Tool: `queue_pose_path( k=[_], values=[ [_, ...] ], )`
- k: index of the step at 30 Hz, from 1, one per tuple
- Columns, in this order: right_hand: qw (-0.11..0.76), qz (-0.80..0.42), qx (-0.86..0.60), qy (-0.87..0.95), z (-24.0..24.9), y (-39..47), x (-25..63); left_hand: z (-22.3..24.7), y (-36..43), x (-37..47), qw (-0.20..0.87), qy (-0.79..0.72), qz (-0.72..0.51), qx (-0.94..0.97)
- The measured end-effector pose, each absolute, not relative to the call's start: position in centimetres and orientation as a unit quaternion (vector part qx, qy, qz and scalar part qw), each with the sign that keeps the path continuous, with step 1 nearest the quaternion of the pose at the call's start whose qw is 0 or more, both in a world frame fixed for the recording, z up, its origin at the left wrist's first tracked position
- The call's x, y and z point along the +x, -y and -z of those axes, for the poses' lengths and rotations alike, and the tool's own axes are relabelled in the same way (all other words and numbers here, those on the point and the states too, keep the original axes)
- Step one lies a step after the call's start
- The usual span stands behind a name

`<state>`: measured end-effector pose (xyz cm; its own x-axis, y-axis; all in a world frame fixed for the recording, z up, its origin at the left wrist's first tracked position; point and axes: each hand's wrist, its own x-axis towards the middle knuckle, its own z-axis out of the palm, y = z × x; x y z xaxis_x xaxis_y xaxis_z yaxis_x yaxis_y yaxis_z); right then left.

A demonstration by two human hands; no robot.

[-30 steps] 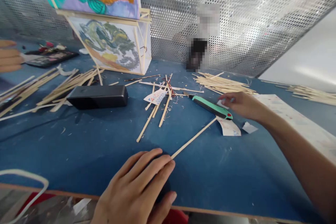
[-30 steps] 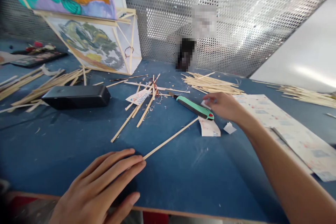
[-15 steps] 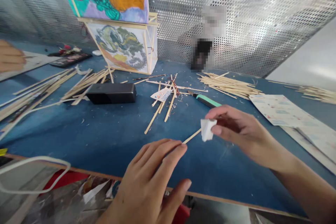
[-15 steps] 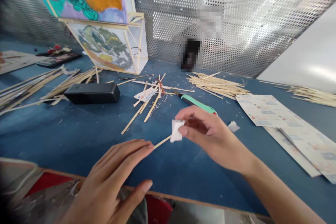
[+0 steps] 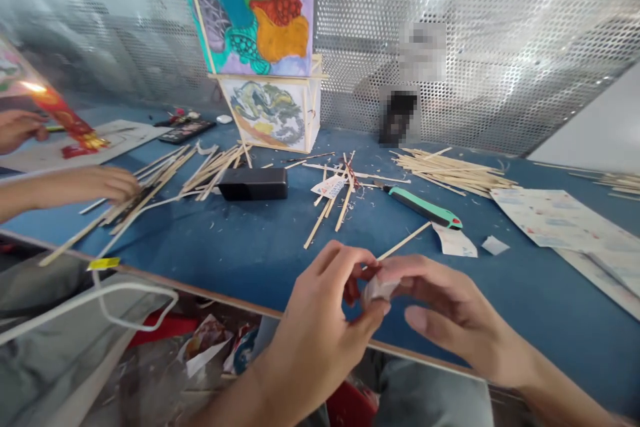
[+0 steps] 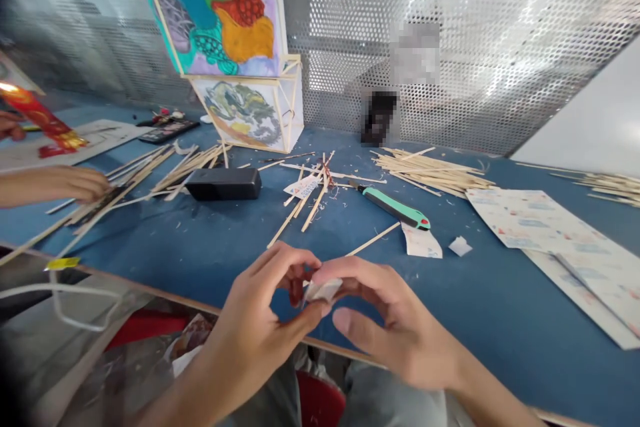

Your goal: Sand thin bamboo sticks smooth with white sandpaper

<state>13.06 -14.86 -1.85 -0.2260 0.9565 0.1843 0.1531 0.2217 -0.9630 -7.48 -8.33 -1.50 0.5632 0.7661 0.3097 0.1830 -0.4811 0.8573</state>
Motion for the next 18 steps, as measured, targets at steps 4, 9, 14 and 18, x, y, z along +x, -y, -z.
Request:
queue_pose_path(
  k=[4, 9, 14, 18],
  values=[
    [0.451, -0.427, -0.474, 0.624, 1.8, 15.3, 12.4, 0.5, 8.3, -7.9, 0.527, -0.271, -0.313, 0.742],
    [0.441, -0.420, -0.546, 0.576, 1.5, 14.7, 12.0, 0.5, 8.0, -8.1, 0.592, -0.254, -0.314, 0.697],
    [0.398, -0.510, -0.523, 0.555, 1.5, 13.4, 11.8, 1.9, 8.7, -8.0, 0.231, -0.185, -0.406, 0.865],
    [0.412, -0.542, -0.487, 0.547, 2.5, 13.6, 11.7, 3.1, 9.2, -7.9, 0.054, -0.161, -0.429, 0.887]
  ],
)
